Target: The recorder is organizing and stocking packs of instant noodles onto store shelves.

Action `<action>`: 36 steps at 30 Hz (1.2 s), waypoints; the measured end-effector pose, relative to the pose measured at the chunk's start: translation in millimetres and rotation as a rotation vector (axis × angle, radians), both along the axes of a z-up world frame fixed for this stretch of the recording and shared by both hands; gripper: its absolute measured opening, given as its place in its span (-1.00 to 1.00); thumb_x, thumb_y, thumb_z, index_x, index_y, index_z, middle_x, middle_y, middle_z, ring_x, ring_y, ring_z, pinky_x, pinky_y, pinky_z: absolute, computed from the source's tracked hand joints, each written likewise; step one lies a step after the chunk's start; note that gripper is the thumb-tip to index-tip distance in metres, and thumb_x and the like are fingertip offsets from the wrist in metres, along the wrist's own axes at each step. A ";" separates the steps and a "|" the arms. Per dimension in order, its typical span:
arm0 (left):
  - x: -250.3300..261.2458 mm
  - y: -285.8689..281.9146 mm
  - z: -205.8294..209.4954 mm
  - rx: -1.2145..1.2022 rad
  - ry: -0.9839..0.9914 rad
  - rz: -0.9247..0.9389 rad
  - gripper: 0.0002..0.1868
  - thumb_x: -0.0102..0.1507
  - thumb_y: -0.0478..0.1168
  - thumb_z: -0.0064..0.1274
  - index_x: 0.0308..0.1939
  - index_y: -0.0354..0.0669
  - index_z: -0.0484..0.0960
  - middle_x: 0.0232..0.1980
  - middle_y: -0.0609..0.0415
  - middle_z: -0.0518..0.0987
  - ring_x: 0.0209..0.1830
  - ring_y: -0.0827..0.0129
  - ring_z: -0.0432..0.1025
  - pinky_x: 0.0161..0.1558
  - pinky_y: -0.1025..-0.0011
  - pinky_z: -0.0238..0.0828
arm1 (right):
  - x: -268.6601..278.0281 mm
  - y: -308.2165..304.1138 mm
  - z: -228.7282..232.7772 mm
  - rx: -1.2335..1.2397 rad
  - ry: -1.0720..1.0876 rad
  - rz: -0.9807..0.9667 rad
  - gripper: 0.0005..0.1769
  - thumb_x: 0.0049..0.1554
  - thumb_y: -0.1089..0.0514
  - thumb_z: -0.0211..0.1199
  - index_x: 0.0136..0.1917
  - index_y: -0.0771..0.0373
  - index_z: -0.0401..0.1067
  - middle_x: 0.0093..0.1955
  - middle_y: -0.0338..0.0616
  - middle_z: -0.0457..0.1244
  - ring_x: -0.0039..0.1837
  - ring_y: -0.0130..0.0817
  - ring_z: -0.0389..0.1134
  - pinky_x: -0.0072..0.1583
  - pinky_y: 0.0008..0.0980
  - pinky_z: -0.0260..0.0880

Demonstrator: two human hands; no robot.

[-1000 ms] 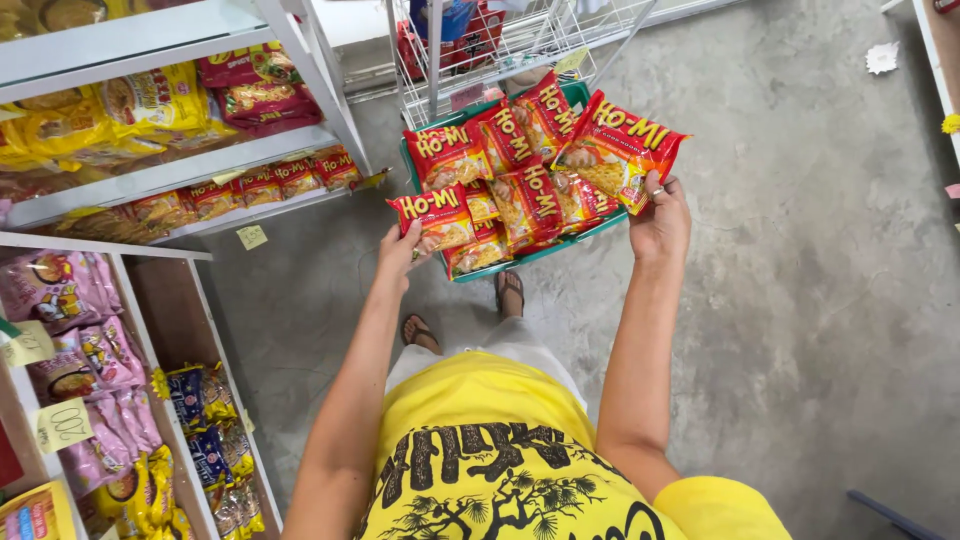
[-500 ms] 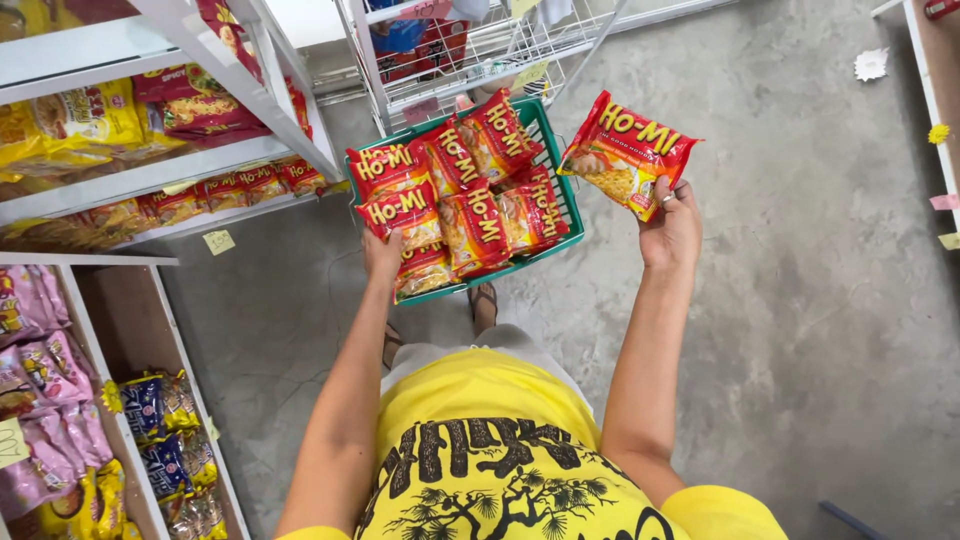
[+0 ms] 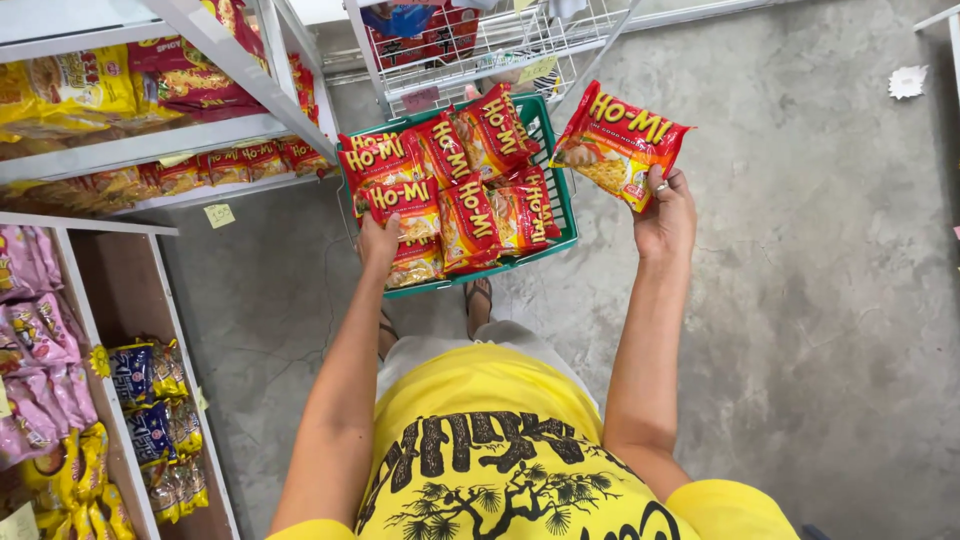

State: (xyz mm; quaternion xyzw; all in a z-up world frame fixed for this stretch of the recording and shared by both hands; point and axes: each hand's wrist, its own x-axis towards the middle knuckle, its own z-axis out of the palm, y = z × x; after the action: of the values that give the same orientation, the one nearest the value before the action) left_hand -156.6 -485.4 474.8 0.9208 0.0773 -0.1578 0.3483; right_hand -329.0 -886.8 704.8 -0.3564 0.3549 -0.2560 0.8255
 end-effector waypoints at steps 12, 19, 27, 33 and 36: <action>1.5 12.5 38.1 0.003 -0.007 0.012 -0.55 0.32 0.04 0.17 0.02 -0.29 0.55 0.07 -0.26 0.60 0.11 -0.15 0.48 0.10 -0.01 0.41 | 6.3 24.0 -34.9 0.004 0.000 0.063 -0.94 0.27 0.28 0.23 -0.01 0.23 0.36 0.04 -0.13 0.36 0.11 -0.30 0.41 0.22 -0.20 0.47; 7.6 23.9 41.2 -0.061 -0.027 0.142 -0.67 0.31 -0.01 0.09 -0.02 -0.17 0.54 -0.08 -0.16 0.67 -0.03 -0.15 0.53 -0.01 -0.02 0.41 | 23.4 66.6 -70.3 0.024 0.024 0.169 -0.92 0.27 0.28 0.26 0.00 0.24 0.37 0.00 -0.14 0.36 0.05 -0.32 0.41 0.17 -0.26 0.46; 28.1 36.5 -3.2 -0.160 0.022 -0.085 -0.60 0.39 0.05 0.05 0.01 -0.24 0.54 -0.02 -0.19 0.65 0.02 -0.13 0.53 0.03 0.02 0.43 | 33.3 120.8 -78.6 0.040 0.062 0.282 -0.91 0.25 0.33 0.22 0.04 0.27 0.37 0.04 -0.11 0.36 0.10 -0.32 0.41 0.22 -0.28 0.45; -1.3 42.9 65.7 -0.136 -0.311 0.016 -0.46 0.31 0.02 0.19 0.16 -0.34 0.49 0.06 -0.28 0.57 0.09 -0.12 0.46 0.12 0.08 0.38 | 45.4 163.2 -94.9 0.012 0.164 0.429 -0.81 0.24 0.35 0.16 0.14 0.34 0.38 0.10 -0.08 0.37 0.13 -0.33 0.41 0.22 -0.32 0.43; -24.0 43.5 117.2 -0.217 -0.205 0.050 -0.45 0.34 0.11 0.15 0.19 -0.26 0.52 0.12 -0.18 0.55 0.10 0.10 0.48 0.16 0.19 0.39 | 52.2 184.1 -105.6 0.008 0.186 0.501 -0.73 0.21 0.39 0.13 0.20 0.36 0.38 0.13 -0.09 0.37 0.15 -0.36 0.41 0.23 -0.35 0.42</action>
State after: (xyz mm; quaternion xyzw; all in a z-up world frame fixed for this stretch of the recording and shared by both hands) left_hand -180.6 -441.9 591.9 0.8868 0.0469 -0.0614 0.4556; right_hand -276.8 -702.7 599.2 -0.4517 0.3309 -0.0084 0.8285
